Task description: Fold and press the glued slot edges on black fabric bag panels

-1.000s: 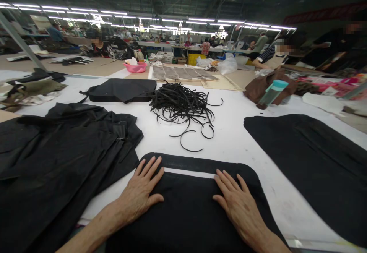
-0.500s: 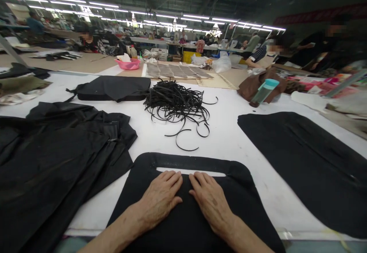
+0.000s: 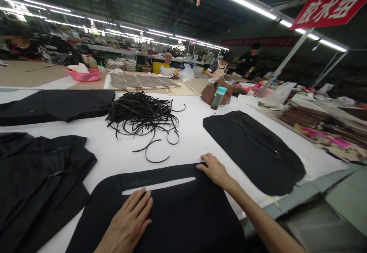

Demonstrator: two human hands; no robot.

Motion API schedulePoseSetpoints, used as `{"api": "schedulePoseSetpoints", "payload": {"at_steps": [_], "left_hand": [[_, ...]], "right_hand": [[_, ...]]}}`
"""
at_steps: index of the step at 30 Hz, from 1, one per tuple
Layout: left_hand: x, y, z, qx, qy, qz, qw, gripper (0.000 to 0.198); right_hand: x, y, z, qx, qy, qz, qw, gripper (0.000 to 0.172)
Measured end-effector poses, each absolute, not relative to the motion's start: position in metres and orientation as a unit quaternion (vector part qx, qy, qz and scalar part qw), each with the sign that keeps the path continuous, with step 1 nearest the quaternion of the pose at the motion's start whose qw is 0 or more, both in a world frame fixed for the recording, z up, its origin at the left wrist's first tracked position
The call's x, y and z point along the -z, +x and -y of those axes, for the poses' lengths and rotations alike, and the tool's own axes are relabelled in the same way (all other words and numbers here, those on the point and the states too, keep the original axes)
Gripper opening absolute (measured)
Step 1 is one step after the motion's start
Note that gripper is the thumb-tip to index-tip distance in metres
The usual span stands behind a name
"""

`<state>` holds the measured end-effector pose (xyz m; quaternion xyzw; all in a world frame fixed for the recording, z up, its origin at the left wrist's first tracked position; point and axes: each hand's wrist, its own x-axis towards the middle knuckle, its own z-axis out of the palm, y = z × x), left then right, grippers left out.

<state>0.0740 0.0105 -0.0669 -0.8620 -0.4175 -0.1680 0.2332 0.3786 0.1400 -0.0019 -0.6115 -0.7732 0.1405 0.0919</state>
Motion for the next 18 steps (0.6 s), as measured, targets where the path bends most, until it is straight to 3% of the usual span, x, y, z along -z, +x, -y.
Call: {"api": "schedulePoseSetpoints", "payload": {"at_steps": [7,12,18], "left_hand": [[0.068,0.074,-0.011,0.174,-0.869,0.394,0.243,0.038],[0.063,0.076,-0.01,0.16,-0.865,0.403,0.254,0.039],[0.052,0.087,-0.008,0.244,-0.852,0.421,0.191,0.052]], "right_hand": [[-0.004,0.388,-0.154,-0.314,-0.583,0.748,0.04,0.043],[-0.013,0.381,-0.154,-0.373,-0.547,0.75,0.01,0.03],[-0.015,0.379,-0.147,-0.406,-0.533,0.741,0.058,0.018]]}}
